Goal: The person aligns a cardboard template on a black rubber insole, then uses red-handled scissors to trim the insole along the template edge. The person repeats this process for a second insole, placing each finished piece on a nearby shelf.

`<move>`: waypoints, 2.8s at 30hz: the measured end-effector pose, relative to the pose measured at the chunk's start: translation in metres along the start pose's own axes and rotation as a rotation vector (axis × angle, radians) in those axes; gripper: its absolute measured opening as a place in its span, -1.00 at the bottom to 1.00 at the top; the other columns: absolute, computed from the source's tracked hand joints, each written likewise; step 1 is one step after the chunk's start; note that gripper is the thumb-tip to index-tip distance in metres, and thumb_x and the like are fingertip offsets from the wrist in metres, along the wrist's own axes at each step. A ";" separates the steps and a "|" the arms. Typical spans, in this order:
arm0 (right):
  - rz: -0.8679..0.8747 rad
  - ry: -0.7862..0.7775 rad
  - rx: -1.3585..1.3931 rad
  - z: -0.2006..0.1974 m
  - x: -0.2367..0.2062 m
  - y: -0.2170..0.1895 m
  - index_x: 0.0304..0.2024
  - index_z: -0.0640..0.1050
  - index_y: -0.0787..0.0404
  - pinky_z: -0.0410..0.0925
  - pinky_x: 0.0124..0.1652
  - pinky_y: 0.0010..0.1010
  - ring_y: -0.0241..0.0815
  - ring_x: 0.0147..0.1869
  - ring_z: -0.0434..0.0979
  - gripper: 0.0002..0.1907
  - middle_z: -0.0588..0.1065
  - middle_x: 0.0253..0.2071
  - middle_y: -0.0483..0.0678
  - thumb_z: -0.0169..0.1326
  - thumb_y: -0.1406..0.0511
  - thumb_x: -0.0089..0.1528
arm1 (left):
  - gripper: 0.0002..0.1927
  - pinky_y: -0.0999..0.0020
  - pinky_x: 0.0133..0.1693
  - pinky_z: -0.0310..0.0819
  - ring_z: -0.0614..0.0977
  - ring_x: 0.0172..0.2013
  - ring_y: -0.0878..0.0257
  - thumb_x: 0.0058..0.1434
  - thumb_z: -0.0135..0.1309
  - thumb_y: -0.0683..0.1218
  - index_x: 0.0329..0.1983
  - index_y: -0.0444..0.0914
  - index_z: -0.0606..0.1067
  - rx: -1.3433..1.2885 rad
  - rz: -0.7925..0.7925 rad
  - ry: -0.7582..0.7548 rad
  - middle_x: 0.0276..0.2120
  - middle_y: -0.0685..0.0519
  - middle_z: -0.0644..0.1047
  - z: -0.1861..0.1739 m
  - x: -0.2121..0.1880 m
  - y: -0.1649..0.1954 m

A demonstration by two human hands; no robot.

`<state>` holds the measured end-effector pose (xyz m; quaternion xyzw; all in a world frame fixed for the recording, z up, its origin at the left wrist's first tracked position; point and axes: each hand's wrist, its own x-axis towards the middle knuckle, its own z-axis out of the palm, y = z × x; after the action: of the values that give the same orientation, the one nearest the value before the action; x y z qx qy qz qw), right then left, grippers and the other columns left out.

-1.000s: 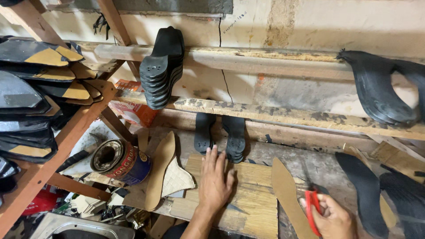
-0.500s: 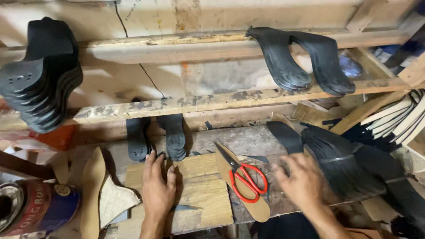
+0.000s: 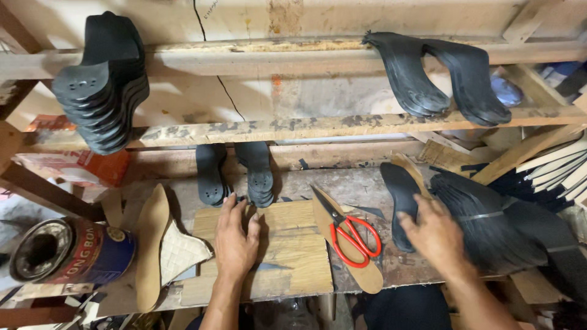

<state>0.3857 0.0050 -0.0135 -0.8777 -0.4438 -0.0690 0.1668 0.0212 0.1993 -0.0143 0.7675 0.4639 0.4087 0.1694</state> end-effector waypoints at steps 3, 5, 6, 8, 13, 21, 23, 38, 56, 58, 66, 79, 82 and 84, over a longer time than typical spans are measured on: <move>0.017 -0.044 -0.036 0.004 -0.004 -0.024 0.28 0.42 0.15 0.40 0.07 -0.01 0.25 0.26 0.42 -0.23 0.43 0.18 0.24 0.22 -0.07 0.14 | -0.58 0.06 0.28 0.23 0.36 0.32 -0.18 0.24 0.10 -0.05 0.12 -0.33 0.51 -0.030 -0.012 -0.021 0.30 -0.25 0.38 0.000 0.001 -0.002; 0.060 -0.090 -0.016 0.000 -0.004 -0.031 0.32 0.38 0.12 0.39 0.13 -0.05 0.21 0.28 0.42 -0.20 0.43 0.20 0.21 0.22 -0.04 0.10 | -0.59 0.09 0.28 0.25 0.39 0.32 -0.14 0.26 0.10 -0.01 0.11 -0.31 0.52 -0.061 -0.022 -0.012 0.30 -0.23 0.40 0.000 0.000 -0.003; 0.065 -0.103 -0.019 -0.003 -0.001 -0.033 0.34 0.37 0.12 0.39 0.13 -0.06 0.20 0.27 0.43 -0.19 0.43 0.21 0.20 0.22 -0.01 0.10 | -0.59 0.11 0.28 0.26 0.40 0.32 -0.13 0.27 0.10 0.00 0.11 -0.30 0.53 -0.076 -0.029 -0.005 0.30 -0.22 0.41 -0.001 -0.001 -0.004; 0.097 -0.164 -0.050 -0.007 0.006 -0.034 0.40 0.31 0.13 0.40 0.14 -0.08 0.18 0.25 0.47 -0.15 0.44 0.22 0.21 0.23 0.03 0.11 | -0.58 0.15 0.24 0.29 0.43 0.29 -0.06 0.25 0.10 0.00 0.11 -0.31 0.53 -0.149 -0.129 -0.044 0.31 -0.17 0.42 -0.002 0.001 -0.006; 0.075 -0.110 -0.029 -0.007 0.023 -0.016 0.39 0.21 0.22 0.34 0.10 -0.05 0.27 0.23 0.43 0.02 0.40 0.23 0.28 0.37 0.11 -0.04 | -0.58 0.19 0.19 0.34 0.50 0.24 0.06 0.30 0.08 -0.03 0.14 -0.38 0.49 -0.626 -0.269 -0.078 0.32 -0.12 0.42 -0.009 0.006 -0.008; 0.281 -0.128 0.639 -0.015 0.011 -0.015 0.33 0.42 0.14 0.45 -0.01 -0.22 0.07 0.03 0.65 -0.25 0.61 0.04 0.16 0.22 0.33 0.05 | -0.47 0.26 0.22 0.37 0.52 0.23 0.16 0.29 0.09 -0.08 0.31 -0.33 0.38 -0.908 -0.402 -0.221 0.28 -0.12 0.48 -0.024 -0.068 0.042; 0.143 -0.051 0.522 -0.025 -0.018 -0.040 0.21 0.54 0.18 0.45 -0.03 -0.24 0.02 -0.01 0.65 -0.44 0.62 0.01 0.12 0.23 0.30 0.12 | -0.42 0.24 0.22 0.37 0.49 0.26 0.14 0.26 0.11 -0.11 0.35 -0.29 0.32 -1.022 -0.404 -0.282 0.30 -0.14 0.45 -0.017 -0.089 0.065; -0.316 -0.080 0.413 -0.018 -0.051 -0.110 -0.05 0.60 0.21 0.41 -0.13 -0.13 0.13 -0.06 0.55 -0.62 0.52 -0.16 0.06 0.26 0.25 0.09 | -0.50 0.28 -0.38 0.57 0.66 -0.42 0.13 0.36 -0.14 0.12 0.13 -0.32 0.50 -1.348 -0.963 -0.360 -0.26 -0.20 0.67 -0.021 -0.062 0.071; -0.270 0.174 0.171 -0.020 -0.024 -0.027 -0.12 0.63 0.20 0.43 -0.10 -0.11 0.10 -0.06 0.56 -0.66 0.54 -0.15 0.03 0.21 0.28 0.04 | -0.18 0.38 -0.48 0.48 0.55 -0.48 0.27 0.31 -0.25 0.42 0.23 -0.33 0.48 -1.535 -0.841 -0.439 -0.34 -0.04 0.63 0.002 -0.045 0.028; -0.329 0.246 0.099 -0.019 -0.029 -0.038 -0.19 0.62 0.15 0.42 -0.07 -0.08 0.13 -0.05 0.54 -0.77 0.57 -0.16 -0.01 0.20 0.27 0.09 | -0.18 0.37 -0.51 0.48 0.55 -0.52 0.25 0.32 -0.26 0.42 0.24 -0.33 0.47 -1.535 -0.831 -0.438 -0.36 -0.04 0.61 0.002 -0.046 0.027; -0.276 -0.251 -0.023 0.001 -0.027 -0.100 0.04 0.47 0.41 0.45 -0.10 -0.04 0.24 -0.05 0.55 -0.49 0.49 -0.08 0.29 0.14 0.35 0.03 | -0.20 0.36 -0.57 0.48 0.55 -0.55 0.24 0.35 -0.29 0.41 0.26 -0.31 0.44 -1.461 -0.857 -0.378 -0.39 -0.05 0.58 -0.005 -0.046 0.033; -0.366 -0.350 0.046 0.011 -0.007 -0.080 -0.05 0.47 0.46 0.47 -0.12 -0.07 0.23 -0.12 0.59 -0.57 0.48 -0.02 0.35 0.05 0.48 0.00 | -0.23 0.33 -0.56 0.52 0.56 -0.47 0.26 0.36 -0.28 0.39 0.28 -0.31 0.38 -1.492 -0.818 -0.334 -0.17 -0.08 0.60 -0.001 -0.048 0.028; -0.315 -0.284 0.289 0.009 -0.018 -0.067 -0.16 0.54 0.35 0.46 -0.11 -0.13 0.12 -0.12 0.59 -0.77 0.50 -0.09 0.18 0.06 0.41 0.13 | -0.24 0.32 -0.51 0.55 0.58 -0.44 0.26 0.34 -0.27 0.37 0.27 -0.31 0.37 -1.502 -0.821 -0.298 -0.10 -0.07 0.61 0.001 -0.049 0.028; -0.259 -0.272 0.455 0.003 -0.034 -0.062 -0.23 0.57 0.28 0.46 -0.08 -0.19 0.03 -0.08 0.57 -0.87 0.50 -0.15 0.07 0.04 0.38 0.21 | -0.24 0.30 -0.48 0.59 0.58 -0.42 0.22 0.40 -0.26 0.38 0.30 -0.32 0.37 -1.549 -0.763 -0.344 -0.12 -0.13 0.58 -0.001 -0.048 0.028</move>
<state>0.3156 0.0150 -0.0106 -0.7551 -0.5743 0.1297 0.2883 0.0256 0.1438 -0.0187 0.2805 0.2492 0.4027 0.8349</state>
